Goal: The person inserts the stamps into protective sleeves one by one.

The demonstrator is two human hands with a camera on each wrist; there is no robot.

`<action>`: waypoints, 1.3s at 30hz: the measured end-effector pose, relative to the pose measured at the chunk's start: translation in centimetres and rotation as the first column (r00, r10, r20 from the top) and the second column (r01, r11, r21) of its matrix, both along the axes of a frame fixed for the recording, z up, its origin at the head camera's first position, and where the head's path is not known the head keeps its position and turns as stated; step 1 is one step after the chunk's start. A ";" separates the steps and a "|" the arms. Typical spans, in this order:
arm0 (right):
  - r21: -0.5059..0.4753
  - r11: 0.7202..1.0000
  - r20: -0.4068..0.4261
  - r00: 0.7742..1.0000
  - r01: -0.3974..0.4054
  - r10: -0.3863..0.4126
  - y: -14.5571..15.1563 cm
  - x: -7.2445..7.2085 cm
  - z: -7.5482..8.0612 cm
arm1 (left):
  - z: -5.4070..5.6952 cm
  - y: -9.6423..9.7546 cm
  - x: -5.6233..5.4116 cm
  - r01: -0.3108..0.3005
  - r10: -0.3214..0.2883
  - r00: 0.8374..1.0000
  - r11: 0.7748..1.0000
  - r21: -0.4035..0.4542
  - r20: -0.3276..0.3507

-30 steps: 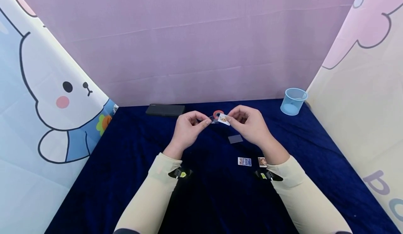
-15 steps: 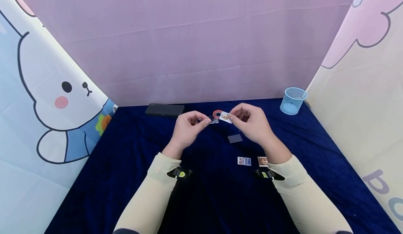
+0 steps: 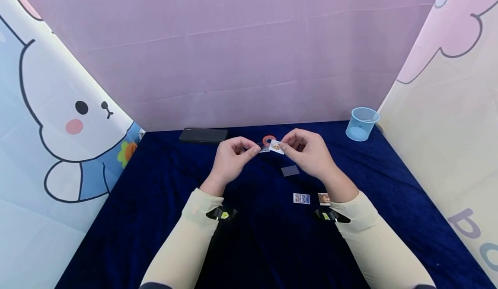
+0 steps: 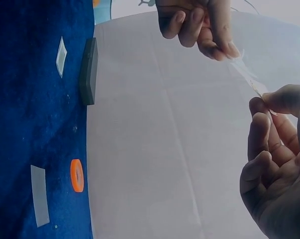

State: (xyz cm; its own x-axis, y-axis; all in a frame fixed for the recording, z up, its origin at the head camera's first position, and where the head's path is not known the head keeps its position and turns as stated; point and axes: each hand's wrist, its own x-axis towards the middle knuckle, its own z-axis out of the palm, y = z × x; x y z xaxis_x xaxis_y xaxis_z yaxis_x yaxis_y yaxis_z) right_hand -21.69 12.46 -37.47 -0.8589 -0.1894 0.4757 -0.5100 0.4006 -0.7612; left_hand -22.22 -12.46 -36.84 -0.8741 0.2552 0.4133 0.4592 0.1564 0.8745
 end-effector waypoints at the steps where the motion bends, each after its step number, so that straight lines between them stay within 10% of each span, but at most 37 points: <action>1: 0.000 1.000 -0.002 1.000 -0.001 0.001 0.0 0.0 -0.1 | 0.0 0.0 0.0 0.000 0.000 1.000 1.000 0.002 0.001; 25: 0.028 1.000 0.015 1.000 -0.002 0.002 -0.1 -0.3 -0.5 | 0.1 0.1 0.2 0.015 -0.015 1.000 1.000 -0.006 -0.012; 39: 0.055 0.998 0.002 1.000 -0.009 0.009 0.0 -0.2 -0.5 | -2.8 -0.1 -2.1 -0.005 0.004 1.000 0.999 -0.038 -0.009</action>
State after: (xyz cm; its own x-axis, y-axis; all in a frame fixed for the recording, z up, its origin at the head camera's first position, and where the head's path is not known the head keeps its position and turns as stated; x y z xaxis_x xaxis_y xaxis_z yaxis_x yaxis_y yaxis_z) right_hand -21.93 12.41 -38.01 -0.8580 -0.2231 0.4627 -0.5123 0.4377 -0.7389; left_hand -24.32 -12.60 -39.68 -0.8714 0.2670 0.4115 0.4665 0.1918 0.8635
